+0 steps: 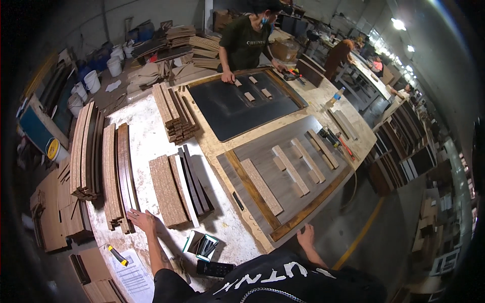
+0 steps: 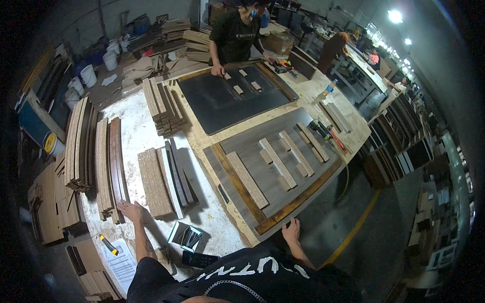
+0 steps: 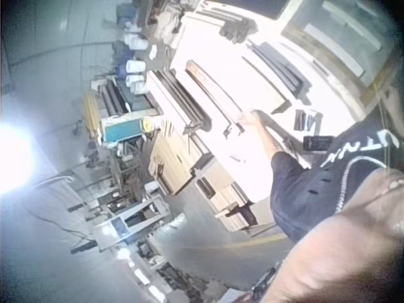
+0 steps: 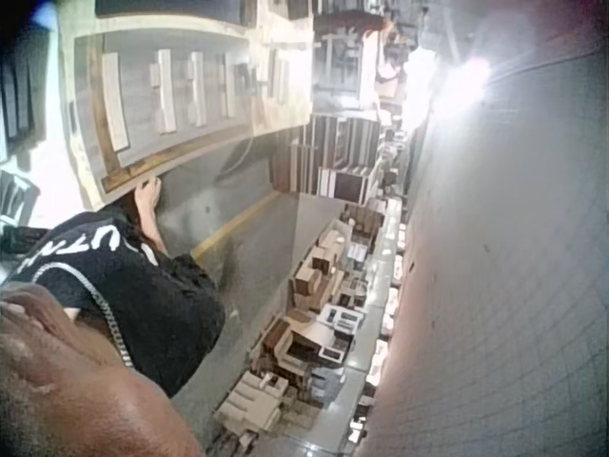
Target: Assembling a wooden frame by placing slats into a pre-cut panel and securing them with a nail gun.
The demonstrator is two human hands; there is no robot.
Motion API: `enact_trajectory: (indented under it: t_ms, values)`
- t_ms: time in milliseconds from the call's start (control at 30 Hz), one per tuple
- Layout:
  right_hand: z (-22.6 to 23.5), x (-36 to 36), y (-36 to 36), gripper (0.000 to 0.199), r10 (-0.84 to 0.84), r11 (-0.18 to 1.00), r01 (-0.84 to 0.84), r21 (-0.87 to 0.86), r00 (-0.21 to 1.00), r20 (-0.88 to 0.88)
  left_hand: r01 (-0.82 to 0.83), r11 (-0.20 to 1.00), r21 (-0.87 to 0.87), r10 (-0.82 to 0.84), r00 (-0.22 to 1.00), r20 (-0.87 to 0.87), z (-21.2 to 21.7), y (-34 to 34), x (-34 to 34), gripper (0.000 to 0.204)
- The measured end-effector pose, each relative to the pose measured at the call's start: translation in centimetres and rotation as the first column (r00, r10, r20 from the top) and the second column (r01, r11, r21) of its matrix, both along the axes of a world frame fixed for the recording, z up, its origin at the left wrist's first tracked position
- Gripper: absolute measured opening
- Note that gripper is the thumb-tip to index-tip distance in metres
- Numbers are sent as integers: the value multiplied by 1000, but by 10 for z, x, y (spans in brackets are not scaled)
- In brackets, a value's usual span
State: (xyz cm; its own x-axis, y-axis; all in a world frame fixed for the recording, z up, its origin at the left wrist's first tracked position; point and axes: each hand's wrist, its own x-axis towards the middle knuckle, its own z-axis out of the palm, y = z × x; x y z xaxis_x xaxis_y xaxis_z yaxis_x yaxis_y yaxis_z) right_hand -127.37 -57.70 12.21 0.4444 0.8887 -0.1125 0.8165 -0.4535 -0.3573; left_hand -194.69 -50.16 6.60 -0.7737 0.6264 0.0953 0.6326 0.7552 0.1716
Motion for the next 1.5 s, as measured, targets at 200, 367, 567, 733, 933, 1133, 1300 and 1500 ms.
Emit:
enact_trajectory:
  t_ms: [200,367,567,733,933,1133,1300,1500]
  values:
    - [-4,3,-5,49,-48,998,47,-42,999,-20,22,970,-244,-68,981,-183,-10,26,12,78]
    - [-23,13,-5,52,-95,994,95,-49,995,3,-17,1000,-5,17,994,-110,6,44,12,72]
    - [-8,18,-4,55,-132,990,129,-50,988,-74,-32,996,-85,24,996,-91,5,71,-39,52]
    - [-30,40,-3,55,-159,987,155,-37,980,-122,85,973,214,-140,955,260,-6,47,-135,38]
    - [-27,58,6,51,-119,990,131,55,977,-179,-547,753,366,-325,175,929,152,71,-39,20]
    - [25,31,45,49,63,972,33,234,919,-389,-523,577,627,-618,223,754,193,7,18,26]
    - [76,-17,97,51,271,957,-121,263,694,-667,-95,718,689,-636,312,706,252,-38,155,47]
    - [130,-42,205,70,465,856,-124,502,-242,-852,318,592,740,-793,390,467,234,-22,385,55]
